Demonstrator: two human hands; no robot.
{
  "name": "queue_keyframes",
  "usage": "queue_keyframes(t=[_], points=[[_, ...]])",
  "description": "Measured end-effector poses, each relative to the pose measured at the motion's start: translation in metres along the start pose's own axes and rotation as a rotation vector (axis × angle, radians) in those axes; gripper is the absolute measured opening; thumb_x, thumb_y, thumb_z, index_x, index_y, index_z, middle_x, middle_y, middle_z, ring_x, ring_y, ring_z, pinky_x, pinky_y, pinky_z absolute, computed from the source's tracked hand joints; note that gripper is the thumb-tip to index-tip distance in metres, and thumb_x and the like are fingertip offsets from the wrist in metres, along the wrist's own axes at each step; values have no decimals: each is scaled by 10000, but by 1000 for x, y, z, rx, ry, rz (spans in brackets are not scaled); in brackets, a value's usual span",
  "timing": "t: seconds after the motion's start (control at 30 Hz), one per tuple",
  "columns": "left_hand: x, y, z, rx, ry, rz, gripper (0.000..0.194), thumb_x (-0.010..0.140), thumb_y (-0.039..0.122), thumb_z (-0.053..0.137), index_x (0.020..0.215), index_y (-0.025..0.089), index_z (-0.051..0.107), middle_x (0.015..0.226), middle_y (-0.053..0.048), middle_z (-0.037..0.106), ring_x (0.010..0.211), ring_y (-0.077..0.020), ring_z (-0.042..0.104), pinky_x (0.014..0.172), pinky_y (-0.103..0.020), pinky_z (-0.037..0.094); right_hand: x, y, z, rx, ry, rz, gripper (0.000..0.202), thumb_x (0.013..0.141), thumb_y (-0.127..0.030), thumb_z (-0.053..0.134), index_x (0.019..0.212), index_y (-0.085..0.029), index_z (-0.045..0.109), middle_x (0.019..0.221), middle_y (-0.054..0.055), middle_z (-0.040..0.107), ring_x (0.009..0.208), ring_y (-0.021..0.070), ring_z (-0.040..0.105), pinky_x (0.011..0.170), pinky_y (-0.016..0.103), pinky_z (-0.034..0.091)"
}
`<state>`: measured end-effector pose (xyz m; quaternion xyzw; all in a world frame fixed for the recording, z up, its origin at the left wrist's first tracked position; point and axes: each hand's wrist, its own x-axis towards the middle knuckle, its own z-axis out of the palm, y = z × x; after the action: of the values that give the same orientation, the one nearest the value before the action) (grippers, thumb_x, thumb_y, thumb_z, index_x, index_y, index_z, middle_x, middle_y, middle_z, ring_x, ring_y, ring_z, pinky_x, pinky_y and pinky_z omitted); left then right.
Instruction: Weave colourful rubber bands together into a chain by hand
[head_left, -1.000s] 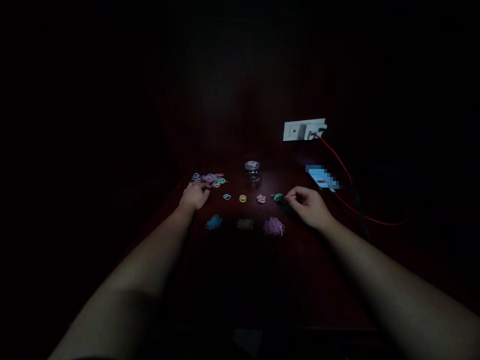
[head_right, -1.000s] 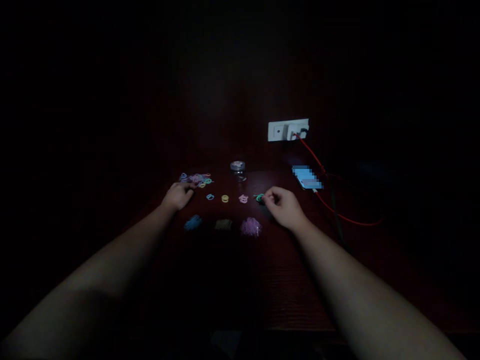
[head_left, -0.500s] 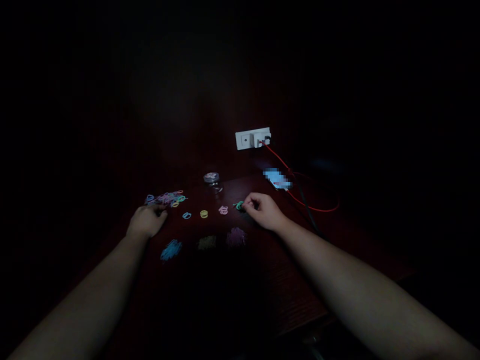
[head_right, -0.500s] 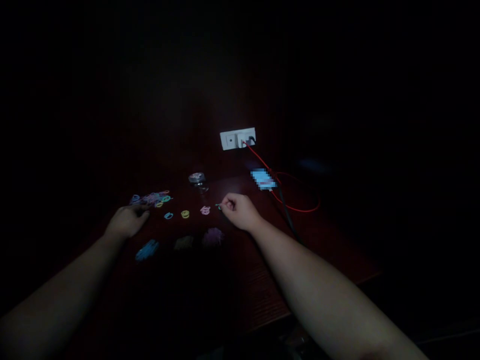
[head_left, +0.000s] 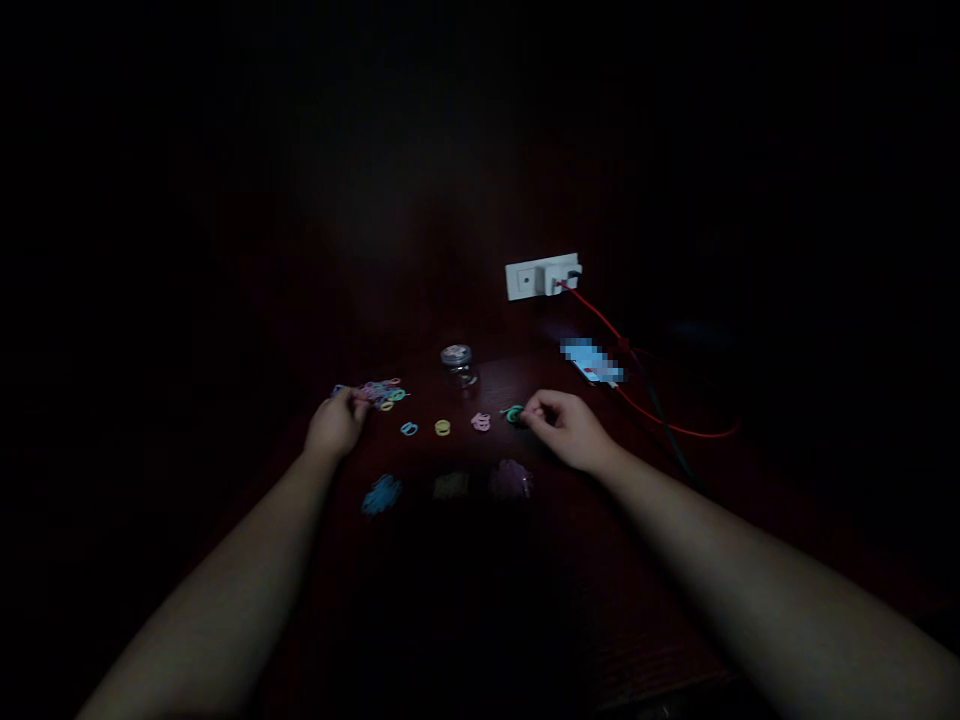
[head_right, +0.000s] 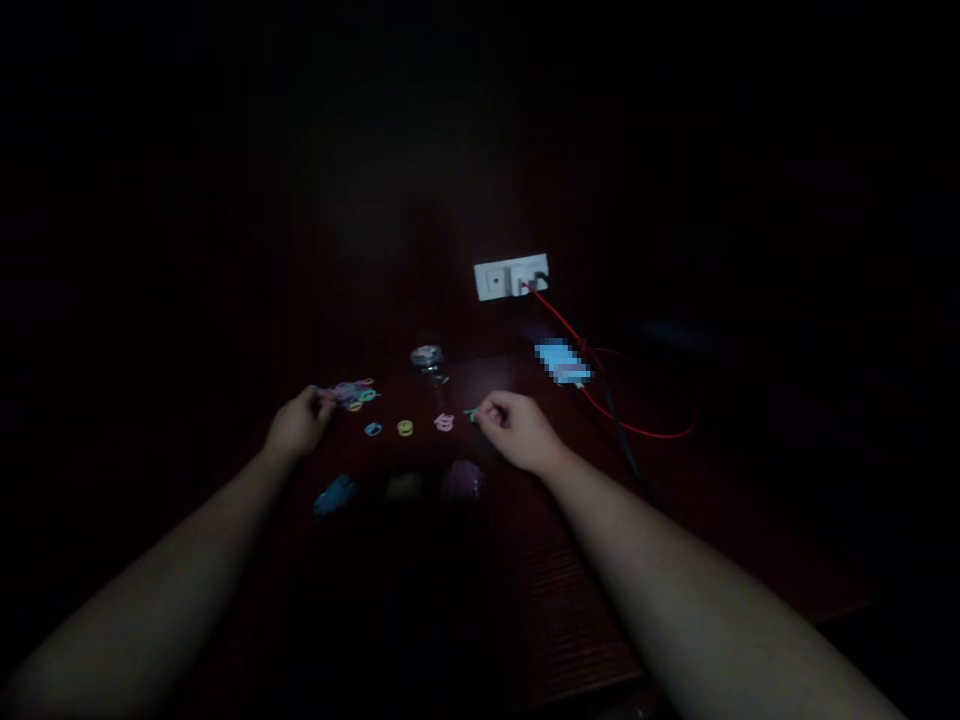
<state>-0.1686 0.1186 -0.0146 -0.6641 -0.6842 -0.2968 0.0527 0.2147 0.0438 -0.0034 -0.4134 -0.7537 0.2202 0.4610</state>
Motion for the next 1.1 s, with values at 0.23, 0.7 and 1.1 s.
queue_keyframes(t=[0.23, 0.7, 1.1], points=[[-28, 53, -23, -679, 287, -36, 205, 789, 323, 598, 910, 161, 566, 831, -44, 638, 737, -142, 608, 698, -254, 481, 3, 2, -1, -4, -29, -18, 186, 833, -301, 549, 733, -153, 599, 692, 27, 591, 618, 131, 497, 568, 250, 376], [-110, 204, -17, -1193, -6, 27, 255, 754, 270, 679, 837, 182, 454, 796, -25, 661, 726, -123, 653, 685, -247, 510, -5, -28, -2, 147, -3, -167, 257, 793, -288, 633, 1012, -154, 631, 723, 15, 588, 633, 129, 536, 587, 253, 444], [-114, 196, -11, -708, -1, 315, 122, 832, 243, 600, 930, 197, 542, 856, -17, 661, 711, -115, 621, 622, -230, 484, -5, -22, 1, 76, -56, -150, 130, 814, -267, 597, 805, -149, 653, 717, 29, 632, 651, 136, 542, 632, 266, 444]])
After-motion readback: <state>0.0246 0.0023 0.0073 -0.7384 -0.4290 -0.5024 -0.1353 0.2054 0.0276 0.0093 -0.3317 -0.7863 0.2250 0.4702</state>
